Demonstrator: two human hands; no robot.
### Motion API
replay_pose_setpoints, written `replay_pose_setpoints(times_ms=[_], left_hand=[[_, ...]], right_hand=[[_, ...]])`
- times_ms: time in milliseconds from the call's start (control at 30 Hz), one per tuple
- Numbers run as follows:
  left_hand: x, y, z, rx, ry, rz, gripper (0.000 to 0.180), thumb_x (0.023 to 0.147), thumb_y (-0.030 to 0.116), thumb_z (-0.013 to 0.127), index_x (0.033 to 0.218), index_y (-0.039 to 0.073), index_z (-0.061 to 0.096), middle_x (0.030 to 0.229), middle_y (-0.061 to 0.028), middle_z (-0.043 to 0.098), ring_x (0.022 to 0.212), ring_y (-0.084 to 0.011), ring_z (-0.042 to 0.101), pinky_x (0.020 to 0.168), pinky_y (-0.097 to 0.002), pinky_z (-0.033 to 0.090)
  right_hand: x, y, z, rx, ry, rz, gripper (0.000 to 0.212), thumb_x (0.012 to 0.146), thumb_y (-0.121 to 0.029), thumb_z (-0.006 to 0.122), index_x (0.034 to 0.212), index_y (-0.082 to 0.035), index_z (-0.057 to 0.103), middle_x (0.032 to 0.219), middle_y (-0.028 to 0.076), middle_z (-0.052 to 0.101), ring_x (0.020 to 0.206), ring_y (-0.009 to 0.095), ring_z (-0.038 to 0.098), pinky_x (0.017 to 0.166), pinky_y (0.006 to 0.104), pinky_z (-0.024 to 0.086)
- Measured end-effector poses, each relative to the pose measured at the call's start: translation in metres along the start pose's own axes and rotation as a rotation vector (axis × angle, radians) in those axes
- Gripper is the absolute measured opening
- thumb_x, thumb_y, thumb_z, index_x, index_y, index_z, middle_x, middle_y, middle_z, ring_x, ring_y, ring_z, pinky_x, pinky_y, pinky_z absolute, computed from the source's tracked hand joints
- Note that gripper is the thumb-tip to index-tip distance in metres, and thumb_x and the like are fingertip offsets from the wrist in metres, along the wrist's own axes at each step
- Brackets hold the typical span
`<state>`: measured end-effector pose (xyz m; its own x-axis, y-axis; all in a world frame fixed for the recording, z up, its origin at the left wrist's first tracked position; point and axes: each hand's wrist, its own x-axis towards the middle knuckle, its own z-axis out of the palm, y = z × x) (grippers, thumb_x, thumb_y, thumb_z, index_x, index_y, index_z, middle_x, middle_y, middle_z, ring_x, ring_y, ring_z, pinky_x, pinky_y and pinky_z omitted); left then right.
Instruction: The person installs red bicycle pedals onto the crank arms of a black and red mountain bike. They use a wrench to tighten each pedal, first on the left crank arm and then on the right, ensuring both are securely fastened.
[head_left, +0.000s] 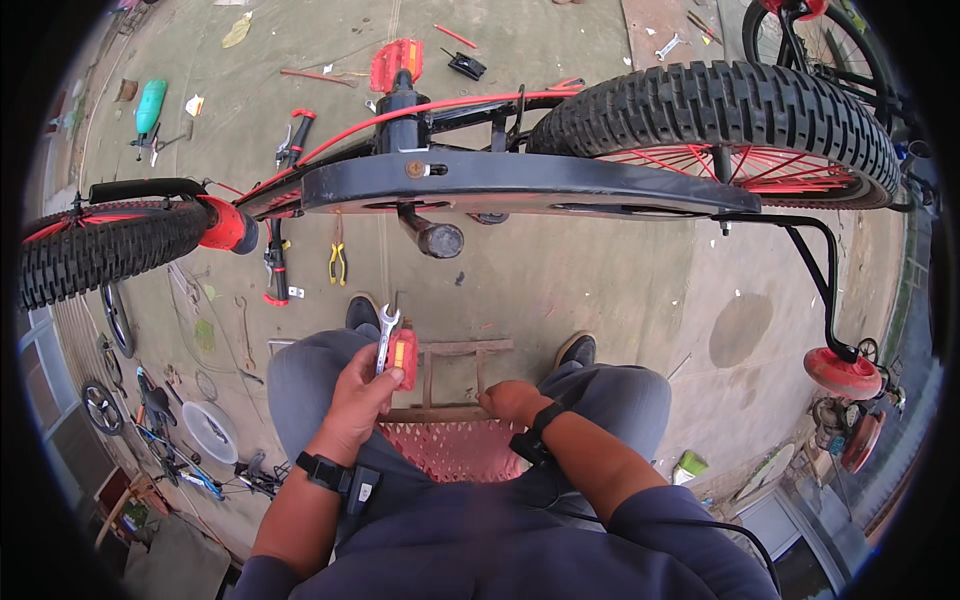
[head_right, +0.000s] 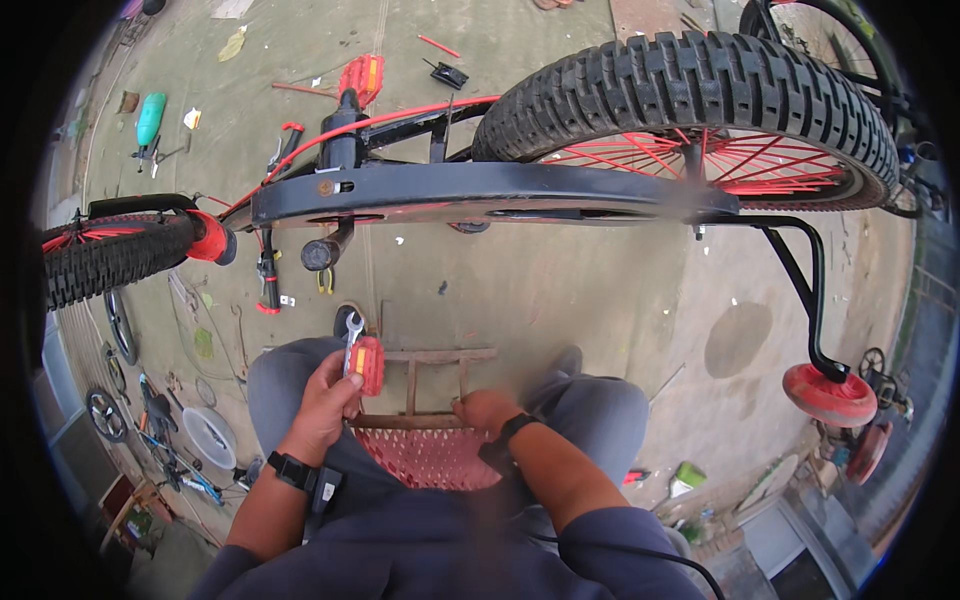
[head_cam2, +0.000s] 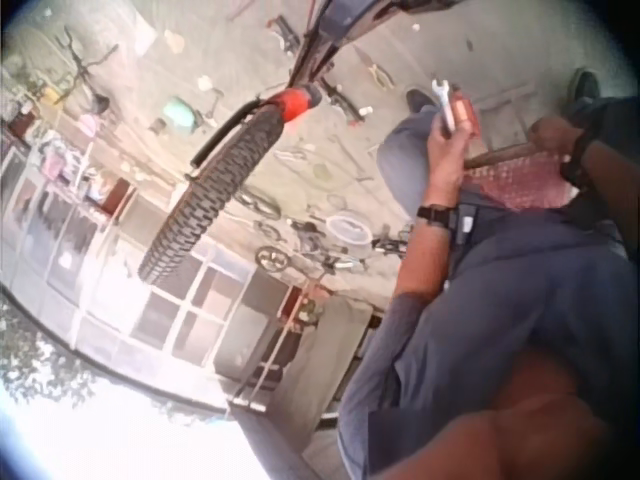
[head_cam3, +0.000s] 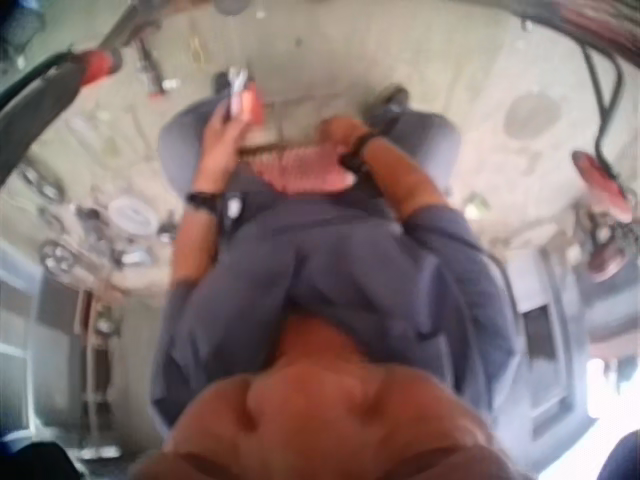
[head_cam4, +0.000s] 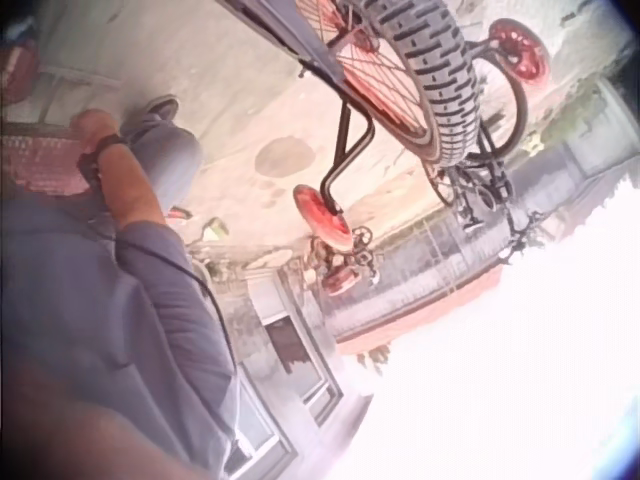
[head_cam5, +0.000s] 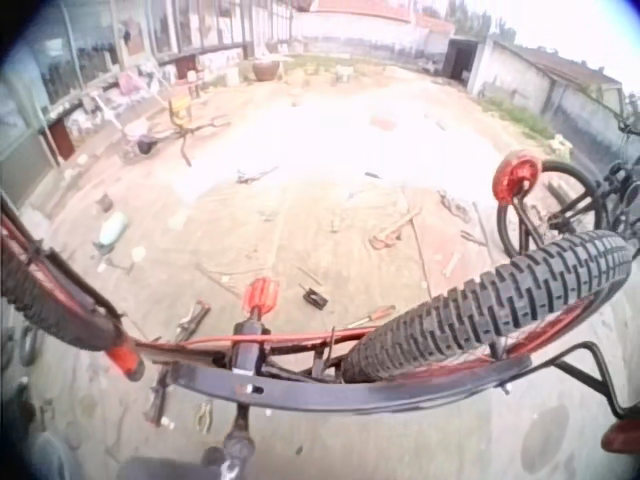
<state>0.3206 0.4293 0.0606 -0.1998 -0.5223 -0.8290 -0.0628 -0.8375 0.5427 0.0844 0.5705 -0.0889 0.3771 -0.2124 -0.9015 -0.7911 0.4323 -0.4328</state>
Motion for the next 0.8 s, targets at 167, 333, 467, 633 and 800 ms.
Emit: replay_pose_setpoints(times_ms=[167,333,467,633,800], left_hand=[[0.038,0.023,0.011,0.002,-0.050,0.129,0.049,0.090,0.020,0.072,0.129,-0.002,0.053,0.089,-0.0029,0.062,0.056,-0.0048,0.045,0.049,-0.0214,0.038],[0.056,0.032,0.007,0.028,-0.167,0.267,0.052,0.090,0.022,0.073,0.131,-0.002,0.052,0.098,-0.0055,0.065,0.067,-0.0066,0.054,0.053,-0.0225,0.040],[0.045,0.022,0.011,0.021,-0.244,0.419,0.057,0.086,0.017,0.078,0.133,-0.002,0.051,0.111,-0.0078,0.065,0.089,-0.0089,0.062,0.066,-0.0227,0.049],[0.003,0.004,0.014,0.297,-0.172,0.666,0.073,0.077,0.021,0.089,0.134,-0.002,0.048,0.124,-0.0083,0.062,0.108,-0.0155,0.062,0.090,-0.0305,0.052],[-0.033,-0.018,0.015,0.474,-0.003,0.797,0.071,0.075,0.030,0.091,0.125,-0.001,0.051,0.111,-0.0077,0.062,0.101,-0.0132,0.061,0.087,-0.0308,0.052]], right_hand=[[0.005,-0.007,-0.049,-0.068,0.340,-0.246,0.050,0.098,-0.050,0.051,0.105,-0.006,0.072,0.101,0.019,0.072,0.098,0.038,0.068,0.088,0.0460,0.052],[-0.018,-0.043,-0.130,0.435,0.419,-0.415,0.050,0.095,-0.048,0.064,0.115,-0.001,0.068,0.101,0.015,0.071,0.095,0.027,0.068,0.085,0.0378,0.053],[-0.052,-0.071,-0.142,0.786,0.382,-0.656,0.060,0.096,-0.044,0.068,0.136,-0.001,0.054,0.120,0.012,0.066,0.106,0.022,0.066,0.089,0.0354,0.054],[-0.103,-0.111,-0.109,0.904,0.376,-0.788,0.078,0.094,-0.038,0.072,0.150,0.002,0.035,0.138,0.016,0.055,0.118,0.023,0.061,0.093,0.0361,0.054],[-0.118,-0.140,-0.067,0.868,0.566,-0.807,0.072,0.094,-0.033,0.073,0.146,0.004,0.039,0.131,0.014,0.059,0.114,0.020,0.061,0.089,0.0342,0.055]])
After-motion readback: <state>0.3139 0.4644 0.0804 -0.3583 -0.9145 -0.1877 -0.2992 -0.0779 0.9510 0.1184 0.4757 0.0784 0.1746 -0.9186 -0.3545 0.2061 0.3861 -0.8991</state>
